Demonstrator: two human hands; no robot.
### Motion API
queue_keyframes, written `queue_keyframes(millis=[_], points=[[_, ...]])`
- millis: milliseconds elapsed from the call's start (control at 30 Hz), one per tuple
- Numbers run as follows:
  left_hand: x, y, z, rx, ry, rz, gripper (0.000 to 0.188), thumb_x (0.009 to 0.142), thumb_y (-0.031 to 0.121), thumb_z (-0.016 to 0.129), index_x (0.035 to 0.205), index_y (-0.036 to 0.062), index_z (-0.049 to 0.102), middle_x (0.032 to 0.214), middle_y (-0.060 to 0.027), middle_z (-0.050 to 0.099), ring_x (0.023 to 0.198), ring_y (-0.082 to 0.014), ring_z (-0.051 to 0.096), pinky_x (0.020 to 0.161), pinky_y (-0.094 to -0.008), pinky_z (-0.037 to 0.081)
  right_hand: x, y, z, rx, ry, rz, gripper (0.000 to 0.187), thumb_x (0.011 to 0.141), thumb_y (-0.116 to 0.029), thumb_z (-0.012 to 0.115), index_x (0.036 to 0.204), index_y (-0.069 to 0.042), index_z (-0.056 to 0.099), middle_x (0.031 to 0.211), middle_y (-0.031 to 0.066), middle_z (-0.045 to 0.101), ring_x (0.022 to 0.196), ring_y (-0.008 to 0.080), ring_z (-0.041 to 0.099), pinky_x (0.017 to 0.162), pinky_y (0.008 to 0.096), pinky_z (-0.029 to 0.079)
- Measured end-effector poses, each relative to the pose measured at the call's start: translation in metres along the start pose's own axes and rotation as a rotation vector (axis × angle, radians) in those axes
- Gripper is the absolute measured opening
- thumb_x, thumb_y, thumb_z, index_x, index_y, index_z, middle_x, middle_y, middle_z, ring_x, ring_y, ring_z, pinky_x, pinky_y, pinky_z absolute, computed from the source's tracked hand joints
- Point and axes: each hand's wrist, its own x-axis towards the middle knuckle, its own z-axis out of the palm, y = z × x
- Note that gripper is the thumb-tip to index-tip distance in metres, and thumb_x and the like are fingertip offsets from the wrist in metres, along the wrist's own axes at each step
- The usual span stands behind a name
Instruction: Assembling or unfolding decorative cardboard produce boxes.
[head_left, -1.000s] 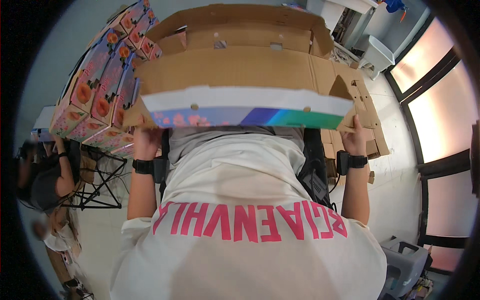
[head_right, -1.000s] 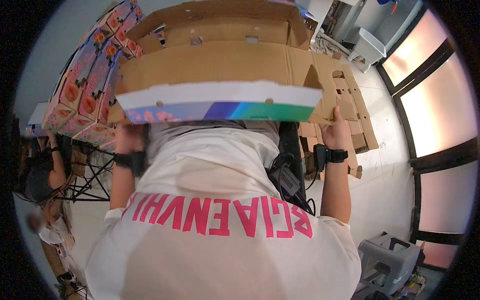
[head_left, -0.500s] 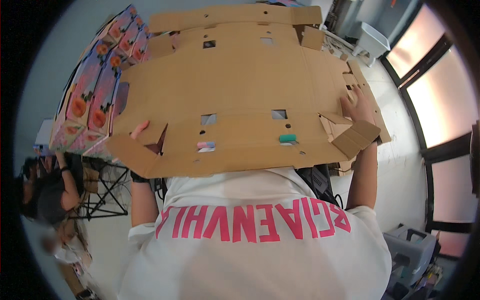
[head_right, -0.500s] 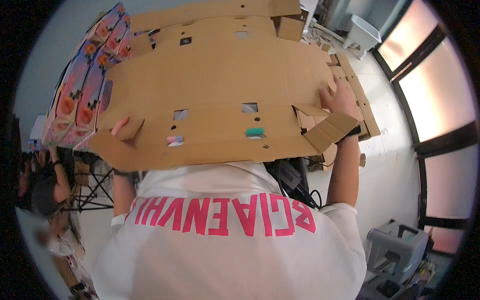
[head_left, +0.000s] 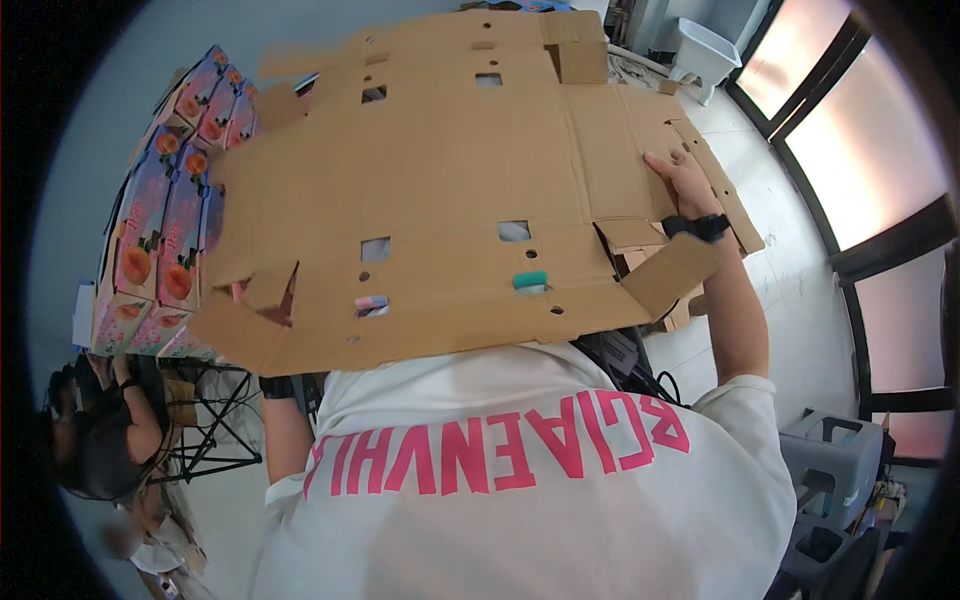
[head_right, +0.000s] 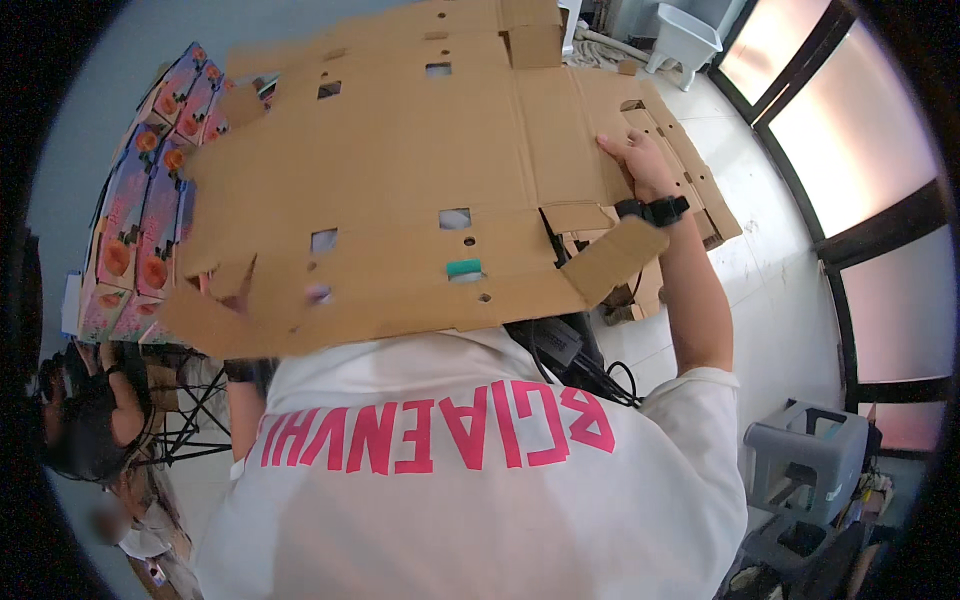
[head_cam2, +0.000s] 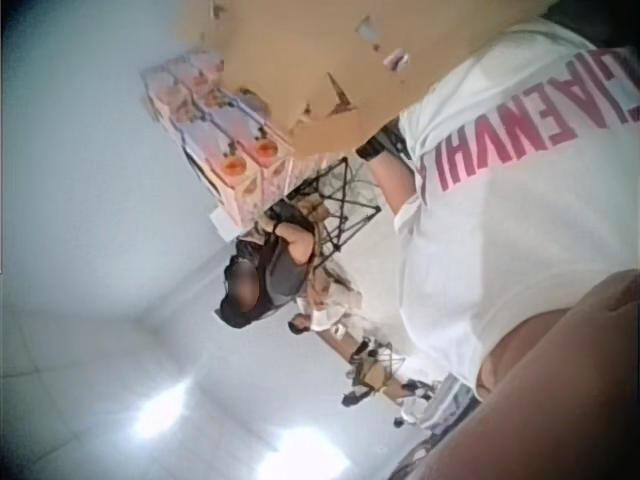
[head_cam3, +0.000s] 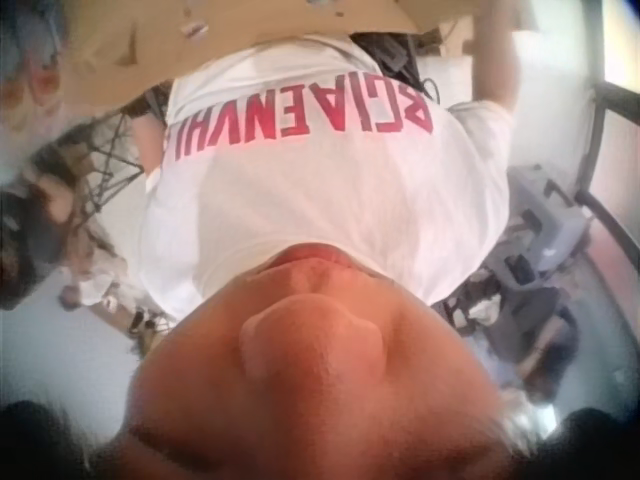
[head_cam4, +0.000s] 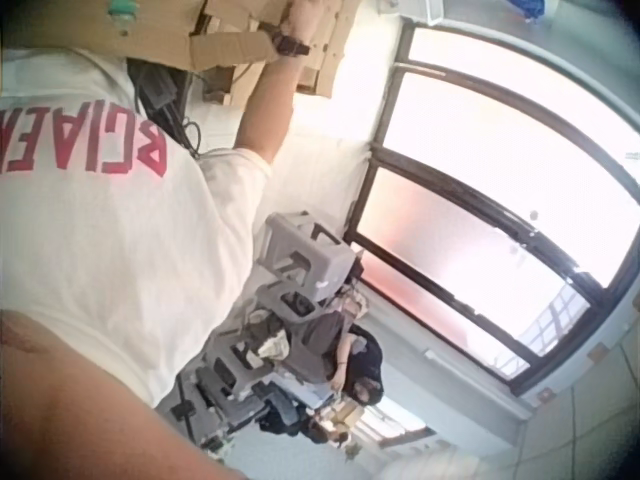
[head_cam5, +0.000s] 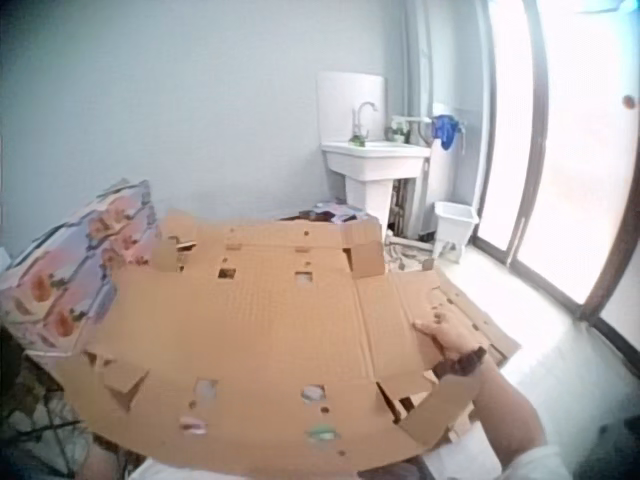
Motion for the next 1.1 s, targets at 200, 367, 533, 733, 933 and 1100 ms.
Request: queue_keyframes(millis=[200, 367, 533, 733, 933, 1100], points=[[0.019, -0.001, 0.053, -0.121, 0.238, -0.236, 0.071, 0.114, 0.047, 0.046, 0.169, 0.0039, 0.035, 0.174, -0.0205, 0.037, 0.159, -0.0377, 0.039, 0.129, -0.049, 0.037, -0.042, 0.06, -0.057, 0.314, 0.371, -0.232, 0.049, 0.106, -0.021, 0.075, 0.142, 0.007, 0.057, 0.135, 0.0131, 0.07, 0.122, 0.023, 0.069, 0.101, 0.0376, 0.059], [0.021, -0.001, 0.047, -0.076, 0.206, -0.312, 0.07, 0.115, 0.043, 0.044, 0.171, 0.0022, 0.031, 0.171, -0.0189, 0.041, 0.152, -0.0344, 0.046, 0.124, -0.0458, 0.041, -0.046, 0.153, -0.145, 0.504, 0.529, -0.038, 0.043, 0.105, -0.016, 0.073, 0.14, 0.007, 0.06, 0.134, 0.0127, 0.07, 0.121, 0.0267, 0.068, 0.101, 0.0411, 0.057], [0.02, -0.004, 0.035, 0.0, 0.235, -0.31, 0.068, 0.114, 0.042, 0.048, 0.168, 0.0017, 0.037, 0.153, -0.0158, 0.06, 0.134, -0.0303, 0.059, 0.111, -0.0428, 0.049, -0.066, 0.254, -0.176, 0.04, 0.876, -0.055, 0.043, 0.099, -0.012, 0.076, 0.134, 0.009, 0.063, 0.131, 0.0154, 0.072, 0.114, 0.0279, 0.07, 0.1, 0.043, 0.057], [0.02, -0.004, 0.033, 0.07, 0.307, -0.307, 0.057, 0.114, 0.038, 0.052, 0.157, 0.0019, 0.05, 0.128, -0.0121, 0.072, 0.12, -0.0289, 0.065, 0.105, -0.0417, 0.05, -0.071, 0.315, -0.159, 0.046, 0.955, 0.273, 0.037, 0.098, -0.008, 0.075, 0.129, 0.01, 0.066, 0.121, 0.0147, 0.074, 0.102, 0.0278, 0.071, 0.092, 0.0441, 0.057], [0.02, -0.006, 0.029, 0.05, 0.314, -0.314, 0.053, 0.113, 0.037, 0.053, 0.154, 0.0025, 0.053, 0.123, -0.0112, 0.073, 0.116, -0.0279, 0.065, 0.105, -0.0414, 0.049, -0.063, 0.335, -0.144, 0.32, 0.923, 0.207, 0.036, 0.099, -0.004, 0.073, 0.131, 0.011, 0.064, 0.127, 0.0175, 0.07, 0.112, 0.0311, 0.07, 0.095, 0.0464, 0.058], [0.018, -0.007, 0.027, 0.062, 0.34, -0.287, 0.05, 0.113, 0.036, 0.054, 0.151, 0.0028, 0.055, 0.122, -0.0104, 0.072, 0.114, -0.0267, 0.065, 0.103, -0.0404, 0.049, -0.077, 0.3, -0.144, 0.243, 0.791, 0.325, 0.03, 0.102, -0.011, 0.073, 0.125, 0.008, 0.067, 0.115, 0.0129, 0.074, 0.103, 0.03, 0.071, 0.091, 0.0469, 0.06]])
